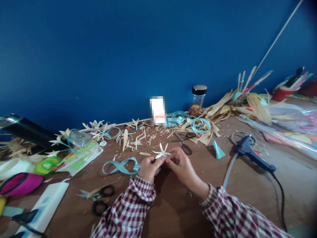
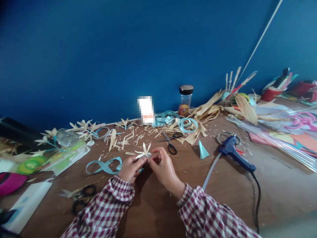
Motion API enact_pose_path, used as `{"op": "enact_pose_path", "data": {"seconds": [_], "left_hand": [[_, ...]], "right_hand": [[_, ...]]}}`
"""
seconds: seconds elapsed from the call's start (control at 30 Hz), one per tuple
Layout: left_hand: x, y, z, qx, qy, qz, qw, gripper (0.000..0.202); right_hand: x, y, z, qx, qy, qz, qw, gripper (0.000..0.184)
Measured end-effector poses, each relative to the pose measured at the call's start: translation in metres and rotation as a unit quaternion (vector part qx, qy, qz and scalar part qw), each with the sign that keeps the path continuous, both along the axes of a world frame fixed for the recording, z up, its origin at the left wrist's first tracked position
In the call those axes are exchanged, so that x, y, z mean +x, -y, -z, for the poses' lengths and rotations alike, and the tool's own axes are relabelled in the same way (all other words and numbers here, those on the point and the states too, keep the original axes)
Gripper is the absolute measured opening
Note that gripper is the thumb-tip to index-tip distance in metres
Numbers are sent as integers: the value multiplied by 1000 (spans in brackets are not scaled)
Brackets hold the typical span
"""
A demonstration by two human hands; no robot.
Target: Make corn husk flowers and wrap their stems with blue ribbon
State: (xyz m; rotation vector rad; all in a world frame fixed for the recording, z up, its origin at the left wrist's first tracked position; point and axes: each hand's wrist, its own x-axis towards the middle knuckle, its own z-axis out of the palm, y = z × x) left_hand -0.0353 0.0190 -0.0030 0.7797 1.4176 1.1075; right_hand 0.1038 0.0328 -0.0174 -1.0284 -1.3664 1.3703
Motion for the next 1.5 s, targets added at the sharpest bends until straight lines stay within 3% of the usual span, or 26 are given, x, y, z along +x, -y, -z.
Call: {"op": "enact_pose_path", "data": {"seconds": [0.53,0.7,1.1,1.5], "left_hand": [[-2,-1,6,-12,-21,-3,1000,51],[-2,-2,3,-17,27,-23,999,48],[0,-2,1,-9,31,-40,999,46],[-2,-2,3,1,65,-21,998,39]], "right_hand": [[-2,0,0,-17,-21,-10,1000,25],[-2,1,-2,-38,-30,-4,999,19],[0,3,-6,-6,105,-28,994,13],[-1,3,-10,-24,89,-28,995,16]]}}
